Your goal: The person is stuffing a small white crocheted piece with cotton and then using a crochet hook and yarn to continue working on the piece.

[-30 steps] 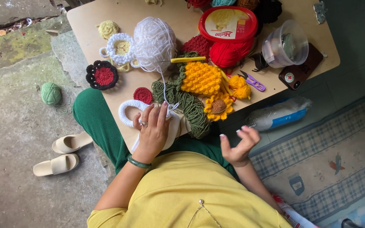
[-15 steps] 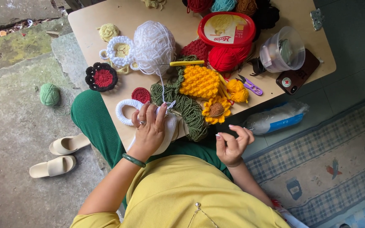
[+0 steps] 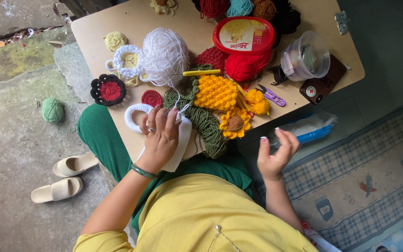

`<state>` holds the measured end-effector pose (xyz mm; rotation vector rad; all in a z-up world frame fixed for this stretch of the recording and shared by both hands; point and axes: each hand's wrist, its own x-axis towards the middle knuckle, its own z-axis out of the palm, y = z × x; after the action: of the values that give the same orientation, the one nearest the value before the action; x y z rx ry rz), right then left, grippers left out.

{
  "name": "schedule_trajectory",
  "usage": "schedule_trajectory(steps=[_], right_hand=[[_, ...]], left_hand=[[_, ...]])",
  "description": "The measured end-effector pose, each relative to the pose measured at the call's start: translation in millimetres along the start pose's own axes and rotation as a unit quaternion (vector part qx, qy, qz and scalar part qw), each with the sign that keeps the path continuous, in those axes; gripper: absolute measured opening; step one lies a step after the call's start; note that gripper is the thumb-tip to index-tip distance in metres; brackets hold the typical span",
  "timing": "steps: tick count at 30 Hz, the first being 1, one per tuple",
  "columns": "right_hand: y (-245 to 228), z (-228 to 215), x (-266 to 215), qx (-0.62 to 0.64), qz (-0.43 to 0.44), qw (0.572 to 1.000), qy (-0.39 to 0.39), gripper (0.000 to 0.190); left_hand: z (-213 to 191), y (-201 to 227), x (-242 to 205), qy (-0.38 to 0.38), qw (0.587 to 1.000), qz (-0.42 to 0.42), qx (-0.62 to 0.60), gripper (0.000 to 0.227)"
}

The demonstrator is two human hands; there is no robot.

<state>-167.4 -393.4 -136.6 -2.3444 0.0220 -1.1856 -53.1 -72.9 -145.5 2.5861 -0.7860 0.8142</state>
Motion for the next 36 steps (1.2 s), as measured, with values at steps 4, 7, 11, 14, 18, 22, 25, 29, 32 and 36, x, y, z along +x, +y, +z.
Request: schedule_trajectory(steps=[4,7,11,14,18,22,25,29,32,36], right_hand=[[40,-17,7,0.041,0.026,0.999,0.023,0.047],[65,-45,36,0.006,0.025,0.999,0.030,0.042],[125,-94,28,-0.118,0.250,0.949,-0.149,0.019],[128,-85,31,-0.302,0.321,0.739,-0.510,0.069],[180,-49,-51,-0.366,0.277,0.702,-0.545,0.125],[216,-38,-84,-0.393,0.151,0.759,-0.497,0.099],[223,-43,-89,-0.356,0.109,0.808,-0.457,0.070],[195,-54,-84,-0.241,0.052,0.927,-0.281,0.068],[128,-78,-42,-0.110,0.287,0.919,-0.248,0.086],[69,-101,20,0.111,0.246,0.949,-0.165,0.080]], left_hand=[[-12,-9,-2,0.050,0.997,-0.012,-0.059,0.062],[-53,-5,13,0.014,0.994,-0.037,-0.101,0.048],[-78,3,18,-0.050,0.997,0.000,-0.056,0.034],[-67,2,-3,-0.060,0.998,0.020,-0.005,0.056],[-72,8,-4,-0.082,0.996,0.008,-0.029,0.055],[-91,8,-5,-0.144,0.977,-0.023,-0.158,0.075],[-110,9,2,-0.146,0.963,-0.044,-0.221,0.072],[-114,15,11,-0.082,0.969,-0.030,-0.230,0.055],[-104,41,21,-0.050,0.970,0.012,-0.239,0.043],[-103,80,72,-0.076,0.921,0.047,-0.378,0.044]])
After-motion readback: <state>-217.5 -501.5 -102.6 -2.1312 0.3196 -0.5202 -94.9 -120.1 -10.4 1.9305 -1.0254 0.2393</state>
